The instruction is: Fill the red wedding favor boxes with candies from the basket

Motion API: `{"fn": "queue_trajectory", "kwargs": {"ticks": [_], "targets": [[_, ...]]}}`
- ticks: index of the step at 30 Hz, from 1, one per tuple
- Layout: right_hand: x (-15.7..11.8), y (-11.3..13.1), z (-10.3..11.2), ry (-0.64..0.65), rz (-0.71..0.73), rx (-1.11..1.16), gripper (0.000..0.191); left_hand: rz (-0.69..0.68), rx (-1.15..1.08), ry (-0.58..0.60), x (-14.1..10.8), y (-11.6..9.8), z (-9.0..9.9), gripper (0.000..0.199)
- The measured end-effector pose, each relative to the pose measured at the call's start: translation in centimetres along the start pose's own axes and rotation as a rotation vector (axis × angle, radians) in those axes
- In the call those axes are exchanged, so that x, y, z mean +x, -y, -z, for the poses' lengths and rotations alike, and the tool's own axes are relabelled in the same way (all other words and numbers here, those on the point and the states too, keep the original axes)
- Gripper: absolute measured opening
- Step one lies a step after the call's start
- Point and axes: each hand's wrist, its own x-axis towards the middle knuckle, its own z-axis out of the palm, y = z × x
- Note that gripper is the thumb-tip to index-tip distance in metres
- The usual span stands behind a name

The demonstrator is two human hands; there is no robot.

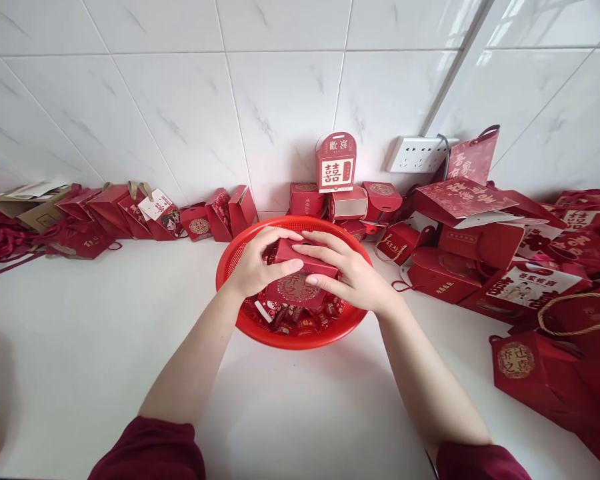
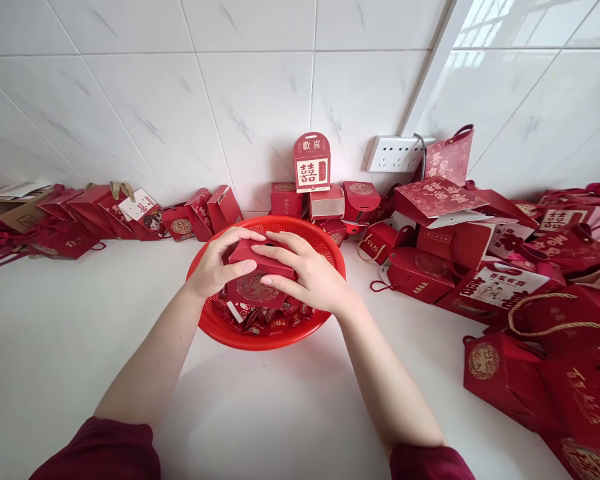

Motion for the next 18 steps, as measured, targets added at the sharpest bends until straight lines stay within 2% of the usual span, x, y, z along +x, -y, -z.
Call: {"fn": "queue_trajectory", "kwargs": {"ticks": [4,9,13,16,18], "targets": [[0.1,-0.4,-0.3,0.01,-0.017,0.061,0.046,0.049,-0.058,0.011,0.1,0.2,0.0,0.035],[0.0,-0.1,-0.3,-0.033,0.002,0.077,0.044,-0.087,-0.023,-0.022,0.1,-0.1,0.1,0.028],[0.0,-0.1,-0.5,-0.112,-0.007,0.087,0.041,0.007,-0.022,-0.079,-0.2,-0.7,-0.4,0.038],[0.0,-0.1,-0.7,-0.21,-0.069,0.07,0.04,-0.07,0.21,-0.204,-0.9,-2.3,-1.1,0.049],[0.2,0.1,-1.1,-0.357,-0.14,0.055,0.04,-0.155,0.442,-0.207,-1.5,-3.6,-1.8,0.06]]}}
